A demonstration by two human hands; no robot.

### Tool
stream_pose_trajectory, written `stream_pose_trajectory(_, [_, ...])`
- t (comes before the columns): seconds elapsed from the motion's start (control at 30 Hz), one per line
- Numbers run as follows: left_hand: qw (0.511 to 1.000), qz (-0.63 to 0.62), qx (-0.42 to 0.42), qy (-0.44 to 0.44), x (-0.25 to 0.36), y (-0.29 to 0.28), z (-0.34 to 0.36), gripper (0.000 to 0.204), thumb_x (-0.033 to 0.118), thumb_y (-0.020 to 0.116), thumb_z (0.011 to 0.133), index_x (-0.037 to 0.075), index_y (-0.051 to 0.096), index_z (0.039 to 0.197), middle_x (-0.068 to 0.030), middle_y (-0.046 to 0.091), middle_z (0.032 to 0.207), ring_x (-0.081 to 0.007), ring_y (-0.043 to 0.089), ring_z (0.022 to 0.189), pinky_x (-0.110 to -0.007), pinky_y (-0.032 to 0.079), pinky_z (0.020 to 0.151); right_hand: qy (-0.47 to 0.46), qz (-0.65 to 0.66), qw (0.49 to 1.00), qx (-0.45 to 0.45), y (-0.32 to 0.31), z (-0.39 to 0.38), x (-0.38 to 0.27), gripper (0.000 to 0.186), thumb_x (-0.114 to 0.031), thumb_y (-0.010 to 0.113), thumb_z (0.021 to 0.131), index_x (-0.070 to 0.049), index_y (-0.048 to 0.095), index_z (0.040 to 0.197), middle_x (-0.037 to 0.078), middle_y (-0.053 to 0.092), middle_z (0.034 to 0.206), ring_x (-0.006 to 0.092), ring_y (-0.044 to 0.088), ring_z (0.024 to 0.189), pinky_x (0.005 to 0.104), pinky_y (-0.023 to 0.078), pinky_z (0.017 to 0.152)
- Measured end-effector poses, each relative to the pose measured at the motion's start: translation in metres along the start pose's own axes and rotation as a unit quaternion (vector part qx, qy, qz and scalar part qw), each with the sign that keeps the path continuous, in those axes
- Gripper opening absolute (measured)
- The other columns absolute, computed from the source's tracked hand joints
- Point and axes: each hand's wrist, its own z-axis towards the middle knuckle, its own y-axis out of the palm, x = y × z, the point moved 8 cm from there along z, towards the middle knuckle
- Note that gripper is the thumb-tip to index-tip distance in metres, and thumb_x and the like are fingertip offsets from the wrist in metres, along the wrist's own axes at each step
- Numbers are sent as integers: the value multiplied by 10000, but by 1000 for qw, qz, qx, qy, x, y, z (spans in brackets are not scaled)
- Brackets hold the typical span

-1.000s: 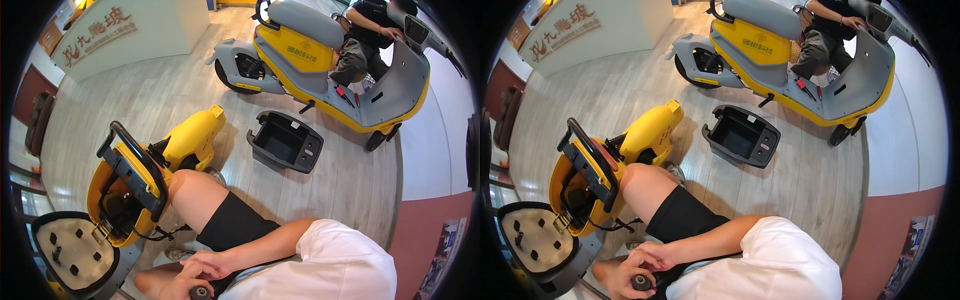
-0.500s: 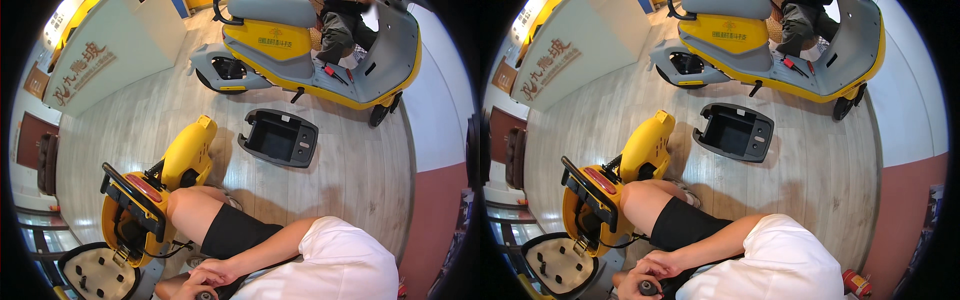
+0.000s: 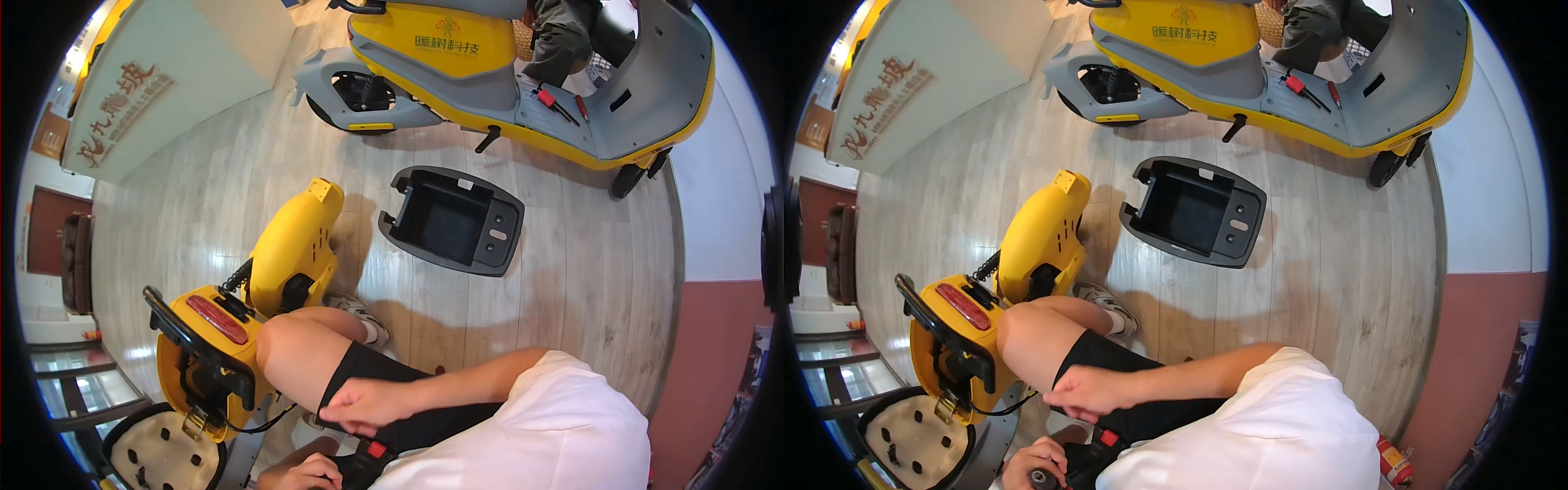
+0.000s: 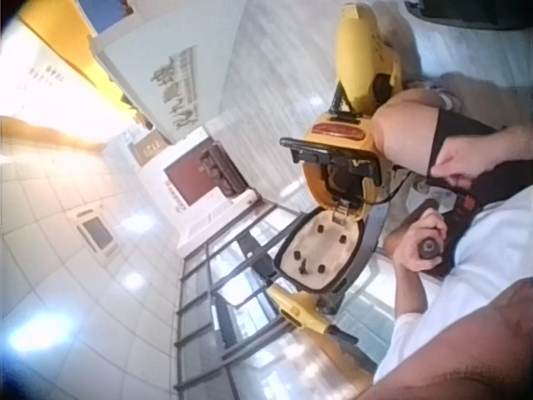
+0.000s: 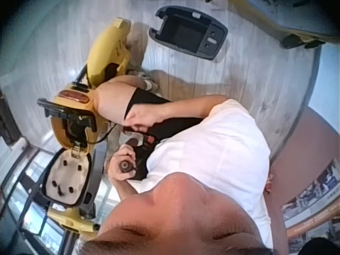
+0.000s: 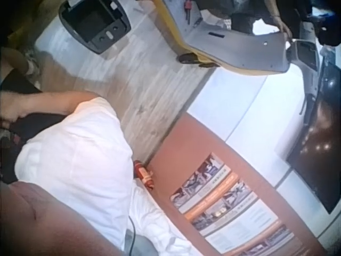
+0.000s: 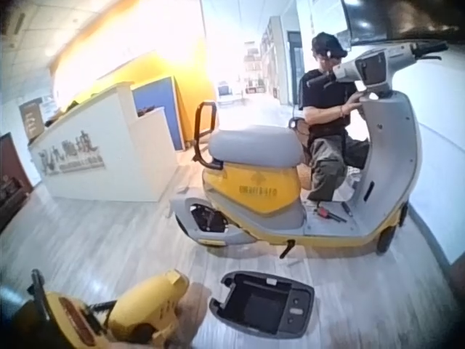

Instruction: The recorder is using a power drill to remove and install screws on the body of a yellow moped.

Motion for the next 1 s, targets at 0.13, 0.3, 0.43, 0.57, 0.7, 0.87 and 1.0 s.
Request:
stream_pose_trajectory(0.13, [1000,-12,1,-3,-2,-6,8,277,254,759,572,38,606,652,-103,551,802,-289,512,808,-407,411,736,-47,-51,975,209,-127,-28,-48,360,-371,565,941,-78,663,756,-18,565,624,73,507,575,246,422,529])
stream_pose_trajectory(0.3, [1000,-11,6,-1,2,-12,15,288,267,758,571,34,605,643,-102,549,793,-286,513,799,-407,412,729,64,-594,662,452,-291,-110,-147,384,-405,609,822,-34,703,784,186,672,797,371,649,779,455,523,704])
stream_pose_trajectory(0.43, [1000,-26,4,-14,-4,-15,15,284,260,750,576,23,607,641,-107,548,785,-287,514,791,-412,412,723,221,-663,643,313,-383,-103,-121,342,-301,627,824,33,699,827,221,673,848,364,660,811,431,525,711])
stream_pose_trajectory(0.57, [999,-48,20,-15,-7,-19,18,268,243,738,592,13,608,639,-120,553,786,-297,514,792,-419,414,712,326,-662,660,136,-435,-59,-54,238,-139,596,807,28,694,946,167,689,822,288,666,746,422,533,661])
stream_pose_trajectory(0.7, [994,-84,40,-59,-8,-21,21,269,238,740,590,7,610,639,-123,559,787,-299,513,790,-419,414,704,413,-594,687,70,-434,-31,-33,227,-91,630,784,9,695,976,151,699,846,272,675,744,406,544,652])
stream_pose_trajectory(0.87, [993,-93,36,-69,-16,-28,29,275,238,746,567,5,620,641,-130,569,769,-300,517,783,-417,417,695,434,-674,591,93,-499,-29,-16,199,21,684,698,11,717,895,166,699,847,256,692,756,398,546,625])
stream_pose_trajectory(1.0, [979,-139,75,-131,-23,-36,29,303,254,731,508,7,629,650,-137,567,736,-298,523,748,-404,413,675,407,-646,635,119,-527,-32,8,178,35,661,674,33,702,847,183,690,845,267,693,773,411,545,620])
